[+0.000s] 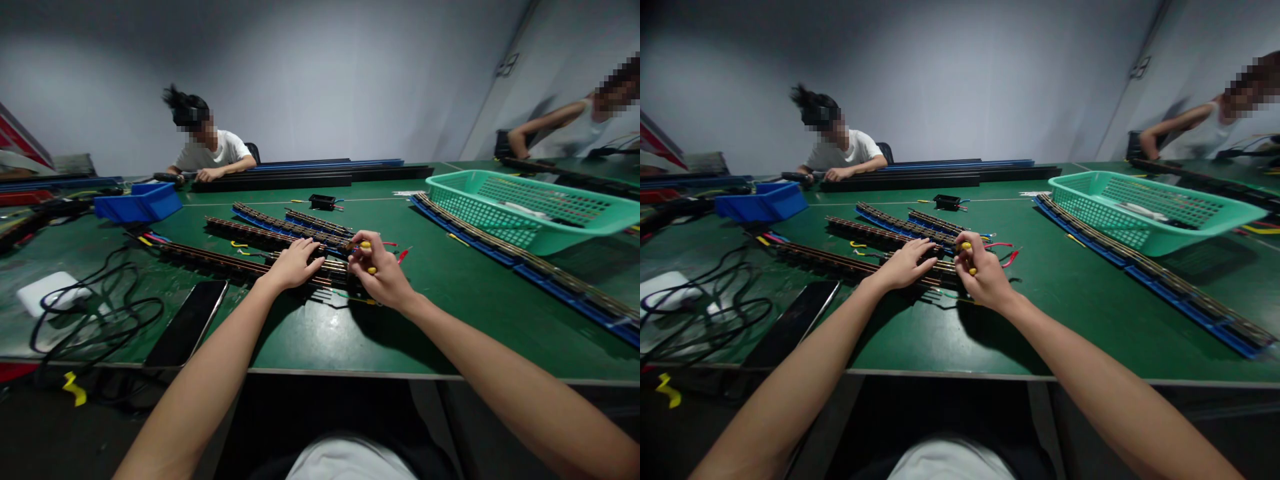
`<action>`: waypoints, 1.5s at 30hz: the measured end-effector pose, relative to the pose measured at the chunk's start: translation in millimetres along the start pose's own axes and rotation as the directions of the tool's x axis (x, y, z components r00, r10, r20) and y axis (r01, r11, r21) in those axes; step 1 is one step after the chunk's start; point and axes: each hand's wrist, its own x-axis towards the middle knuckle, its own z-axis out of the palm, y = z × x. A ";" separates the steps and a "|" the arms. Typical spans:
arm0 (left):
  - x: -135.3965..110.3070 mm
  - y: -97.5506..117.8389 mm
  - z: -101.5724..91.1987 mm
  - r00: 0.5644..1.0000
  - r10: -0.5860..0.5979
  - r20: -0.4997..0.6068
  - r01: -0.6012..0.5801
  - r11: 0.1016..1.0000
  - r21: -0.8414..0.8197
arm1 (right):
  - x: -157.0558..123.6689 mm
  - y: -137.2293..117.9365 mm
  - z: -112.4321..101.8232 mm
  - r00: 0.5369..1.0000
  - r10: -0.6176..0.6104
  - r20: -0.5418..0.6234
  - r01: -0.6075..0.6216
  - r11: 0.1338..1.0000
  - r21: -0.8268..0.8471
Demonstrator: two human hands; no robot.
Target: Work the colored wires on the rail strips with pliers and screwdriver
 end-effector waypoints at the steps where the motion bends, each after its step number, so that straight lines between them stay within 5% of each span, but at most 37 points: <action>1: 0.2 -0.4 0.2 1.000 0.002 -0.001 -0.002 1.000 -0.002 | 0.8 -0.5 -0.2 0.999 0.041 -0.030 -0.040 0.998 0.042; 6: 0.2 -0.8 0.5 1.000 0.005 0.000 -0.005 1.000 0.001 | 6.2 -2.0 -1.0 0.967 0.224 -0.121 -0.189 0.949 0.252; 11: 0.4 -0.9 0.7 1.000 -0.003 0.009 0.003 1.000 0.013 | 13.0 -1.3 -4.6 0.858 0.492 -0.145 -0.365 0.785 0.501; 15: 0.7 -1.2 0.7 1.000 -0.005 0.014 0.005 1.000 0.006 | 16.1 3.1 -8.9 0.812 0.574 -0.103 -0.415 0.693 0.590; 18: 0.6 -1.2 0.4 1.000 -0.006 0.015 0.006 1.000 -0.003 | 12.7 3.9 -9.1 0.870 0.475 -0.130 -0.344 0.775 0.530; 21: 0.3 -0.8 -0.1 1.000 -0.006 0.014 0.006 1.000 -0.006 | 4.5 -0.1 -8.7 0.948 0.240 -0.208 -0.149 0.916 0.373; 23: 0.0 0.0 -0.8 1.000 -0.007 0.018 0.007 1.000 -0.007 | -1.2 -4.4 -10.7 0.953 0.102 -0.284 -0.019 0.960 0.281; 26: -0.6 1.9 -2.4 1.000 -0.006 0.023 0.006 1.000 -0.002 | -5.2 -9.4 -18.1 0.899 -0.026 -0.437 0.116 0.977 0.181; 30: -1.3 3.4 -4.1 0.999 -0.016 0.029 0.016 1.000 0.001 | 0.2 -8.4 -28.8 0.843 0.013 -0.537 0.061 0.991 0.119; 36: -1.4 0.6 -3.1 1.000 -0.013 0.024 0.014 1.000 -0.008 | 8.7 3.9 -28.1 0.862 0.162 -0.480 -0.111 0.985 0.132; 45: -1.9 2.6 -3.5 1.000 -0.008 0.014 0.008 1.000 0.010 | 2.1 2.9 -22.8 0.887 0.048 -0.460 -0.040 0.999 0.028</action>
